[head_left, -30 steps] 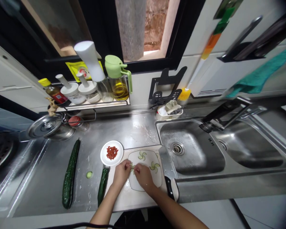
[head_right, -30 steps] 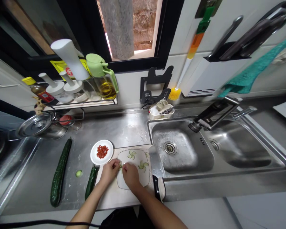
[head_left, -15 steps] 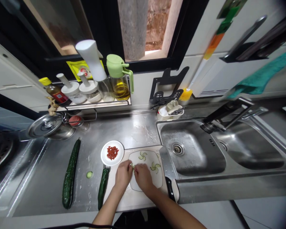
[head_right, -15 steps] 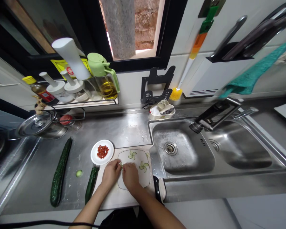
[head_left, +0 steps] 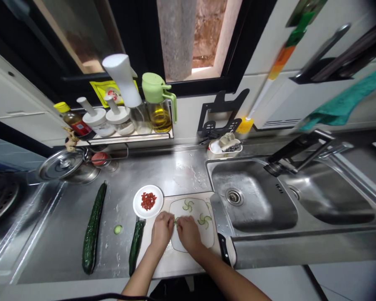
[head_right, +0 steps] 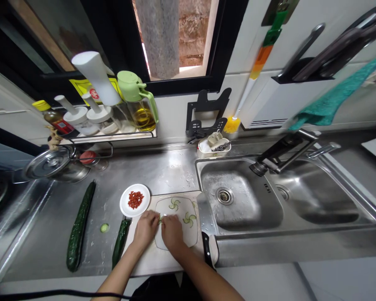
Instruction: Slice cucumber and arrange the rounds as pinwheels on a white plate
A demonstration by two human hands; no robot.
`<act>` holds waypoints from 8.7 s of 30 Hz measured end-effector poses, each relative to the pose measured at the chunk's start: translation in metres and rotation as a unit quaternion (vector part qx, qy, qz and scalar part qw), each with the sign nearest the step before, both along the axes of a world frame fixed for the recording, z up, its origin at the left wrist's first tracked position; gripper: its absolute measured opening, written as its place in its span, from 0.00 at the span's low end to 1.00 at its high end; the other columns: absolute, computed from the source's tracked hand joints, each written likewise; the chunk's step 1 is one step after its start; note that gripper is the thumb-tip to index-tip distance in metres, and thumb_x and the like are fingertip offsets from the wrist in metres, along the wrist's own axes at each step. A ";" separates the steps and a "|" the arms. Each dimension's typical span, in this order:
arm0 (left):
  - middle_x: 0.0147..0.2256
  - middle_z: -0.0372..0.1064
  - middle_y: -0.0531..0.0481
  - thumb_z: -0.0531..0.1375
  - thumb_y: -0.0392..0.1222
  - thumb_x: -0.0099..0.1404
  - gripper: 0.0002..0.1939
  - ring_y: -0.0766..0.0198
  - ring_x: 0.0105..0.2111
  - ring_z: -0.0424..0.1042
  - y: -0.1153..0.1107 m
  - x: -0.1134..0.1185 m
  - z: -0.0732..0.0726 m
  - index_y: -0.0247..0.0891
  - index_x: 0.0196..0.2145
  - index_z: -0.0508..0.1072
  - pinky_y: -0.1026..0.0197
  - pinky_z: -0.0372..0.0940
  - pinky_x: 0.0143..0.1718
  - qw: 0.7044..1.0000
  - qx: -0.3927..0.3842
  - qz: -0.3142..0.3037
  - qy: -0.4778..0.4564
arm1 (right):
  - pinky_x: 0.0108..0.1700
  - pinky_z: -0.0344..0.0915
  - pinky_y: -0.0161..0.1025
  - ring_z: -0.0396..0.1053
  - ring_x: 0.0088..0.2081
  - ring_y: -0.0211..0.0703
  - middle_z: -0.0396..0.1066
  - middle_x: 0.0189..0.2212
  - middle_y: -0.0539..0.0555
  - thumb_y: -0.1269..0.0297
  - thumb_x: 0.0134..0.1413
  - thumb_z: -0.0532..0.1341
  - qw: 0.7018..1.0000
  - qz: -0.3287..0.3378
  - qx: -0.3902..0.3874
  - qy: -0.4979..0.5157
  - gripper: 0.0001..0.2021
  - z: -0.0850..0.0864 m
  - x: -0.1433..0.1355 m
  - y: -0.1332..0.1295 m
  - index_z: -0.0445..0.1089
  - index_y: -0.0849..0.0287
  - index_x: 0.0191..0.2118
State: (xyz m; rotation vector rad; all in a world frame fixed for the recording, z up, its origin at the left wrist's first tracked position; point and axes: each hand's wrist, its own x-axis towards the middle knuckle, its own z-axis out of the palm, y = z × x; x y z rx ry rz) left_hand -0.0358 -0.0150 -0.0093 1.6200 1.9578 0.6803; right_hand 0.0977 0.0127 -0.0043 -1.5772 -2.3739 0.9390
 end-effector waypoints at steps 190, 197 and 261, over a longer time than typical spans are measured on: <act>0.34 0.76 0.48 0.54 0.44 0.58 0.12 0.61 0.33 0.72 0.028 -0.041 0.010 0.40 0.32 0.77 0.61 0.63 0.38 0.979 -0.023 0.204 -0.005 | 0.49 0.55 0.42 0.60 0.42 0.47 0.70 0.37 0.57 0.72 0.55 0.52 0.996 -0.043 0.077 0.012 0.15 0.009 0.053 0.033 0.72 0.60 0.44; 0.39 0.75 0.45 0.56 0.44 0.59 0.13 0.59 0.38 0.72 0.041 -0.081 0.009 0.40 0.37 0.76 0.61 0.62 0.41 0.955 -0.064 0.276 0.083 | 0.46 0.57 0.41 0.61 0.41 0.47 0.70 0.36 0.57 0.72 0.55 0.53 0.996 -0.024 0.086 0.024 0.13 0.009 0.047 0.021 0.73 0.60 0.42; 0.29 0.71 0.47 0.57 0.36 0.60 0.06 0.59 0.34 0.68 0.020 0.108 -0.013 0.39 0.30 0.75 0.58 0.62 0.37 0.993 0.036 -0.095 0.054 | 0.42 0.60 0.43 0.63 0.37 0.47 0.71 0.33 0.56 0.70 0.56 0.51 0.994 -0.081 0.073 0.031 0.13 0.002 0.111 0.005 0.72 0.59 0.40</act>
